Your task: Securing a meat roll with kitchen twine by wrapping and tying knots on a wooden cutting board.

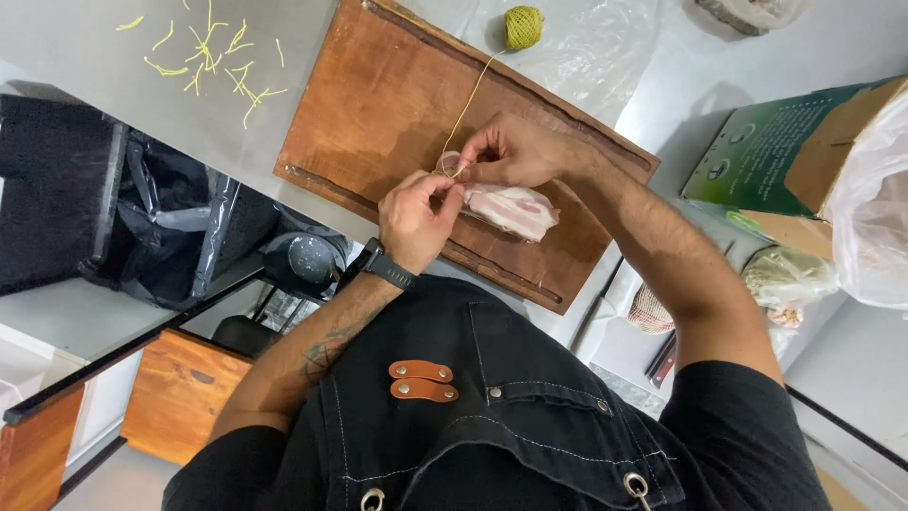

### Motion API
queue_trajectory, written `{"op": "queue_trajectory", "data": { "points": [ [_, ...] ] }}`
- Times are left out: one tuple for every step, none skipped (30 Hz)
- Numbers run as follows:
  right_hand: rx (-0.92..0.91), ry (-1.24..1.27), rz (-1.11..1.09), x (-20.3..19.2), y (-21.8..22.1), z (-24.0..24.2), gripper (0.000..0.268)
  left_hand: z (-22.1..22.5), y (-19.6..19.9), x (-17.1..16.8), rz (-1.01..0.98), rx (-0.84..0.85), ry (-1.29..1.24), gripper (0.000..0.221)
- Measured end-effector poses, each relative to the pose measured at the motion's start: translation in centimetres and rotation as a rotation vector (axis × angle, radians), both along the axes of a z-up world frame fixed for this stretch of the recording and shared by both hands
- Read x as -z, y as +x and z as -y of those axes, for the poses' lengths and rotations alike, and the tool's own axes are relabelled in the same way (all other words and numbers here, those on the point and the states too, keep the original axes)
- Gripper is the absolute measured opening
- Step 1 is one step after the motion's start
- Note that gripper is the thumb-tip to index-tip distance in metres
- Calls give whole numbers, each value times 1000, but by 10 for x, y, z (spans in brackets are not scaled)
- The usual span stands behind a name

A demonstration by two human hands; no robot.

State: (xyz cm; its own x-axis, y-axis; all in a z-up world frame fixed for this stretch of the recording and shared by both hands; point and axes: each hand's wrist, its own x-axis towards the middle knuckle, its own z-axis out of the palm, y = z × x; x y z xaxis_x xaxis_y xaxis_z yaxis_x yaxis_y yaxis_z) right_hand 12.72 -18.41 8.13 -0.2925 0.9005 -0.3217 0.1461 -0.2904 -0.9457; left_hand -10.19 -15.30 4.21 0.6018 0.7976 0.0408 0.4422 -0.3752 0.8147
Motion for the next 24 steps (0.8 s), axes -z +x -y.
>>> {"op": "queue_trajectory", "data": {
  "points": [
    [-5, 6, 8, 0, 0, 0, 8, 0, 0, -1, 14, 5, 2, 5],
    [-9, 12, 17, 1, 0, 0, 8, 0, 0, -2, 28, 11, 4, 5],
    [-7, 15, 16, 1, 0, 0, 8, 1, 1, -3, 27, 13, 6, 5],
    [-7, 13, 16, 0, 0, 0, 8, 1, 3, -4, 23, 6, 8, 6],
    [-8, 10, 15, 0, -1, 1, 8, 3, 4, -4, 18, -2, 8, 6],
    [-5, 11, 14, 1, -1, 1, 8, 2, 3, -2, 17, 1, 9, 6],
    [-3, 12, 12, 2, -1, 1, 8, 2, 3, 0, 13, 2, -1, 7],
    [-1, 13, 11, 2, -1, 0, 9, 1, 4, 2, 8, 2, -11, 8],
    [2, 14, 11, 3, -1, 1, 9, 3, 5, 4, 8, 5, -11, 8],
    [0, 21, 13, 3, -1, 2, 8, 4, 6, 7, -21, -3, 10, 9],
    [-3, 28, 16, 4, -1, 2, 8, 5, 8, 10, -50, -13, 31, 10],
    [-1, 29, 16, 6, 0, 3, 8, 5, 10, 14, -50, -12, 33, 10],
    [6, 42, 18, 7, 0, 3, 7, 4, 11, 18, 16, -28, 189, 11],
    [14, 54, 19, 8, 1, 4, 7, 3, 11, 22, 82, -44, 345, 14],
    [15, 55, 20, 9, 1, 5, 7, 3, 12, 25, 83, -43, 345, 14],
    [26, 69, 26, 10, 2, 7, 7, 2, 12, 29, 104, -50, 403, 16],
    [36, 83, 33, 10, 2, 8, 8, 2, 12, 32, 125, -57, 460, 19],
    [36, 83, 34, 11, 2, 9, 8, 2, 13, 32, 126, -56, 460, 19],
    [34, 124, 31, 12, 2, 9, 7, 2, 13, 32, 141, -44, 474, 18],
    [32, 164, 28, 13, 2, 10, 6, 2, 13, 33, 156, -31, 488, 16],
    [30, 164, 27, 13, 2, 10, 6, 2, 14, 35, 156, -32, 488, 16],
    [38, 203, 15, 13, 3, 10, 6, 2, 14, 36, 155, -29, 503, 16],
    [46, 242, 5, 14, 4, 11, 6, 2, 16, 38, 157, -26, 518, 16],
    [45, 242, 5, 12, 3, 10, 6, 2, 19, 33, 157, -27, 519, 16]
  ]
}}
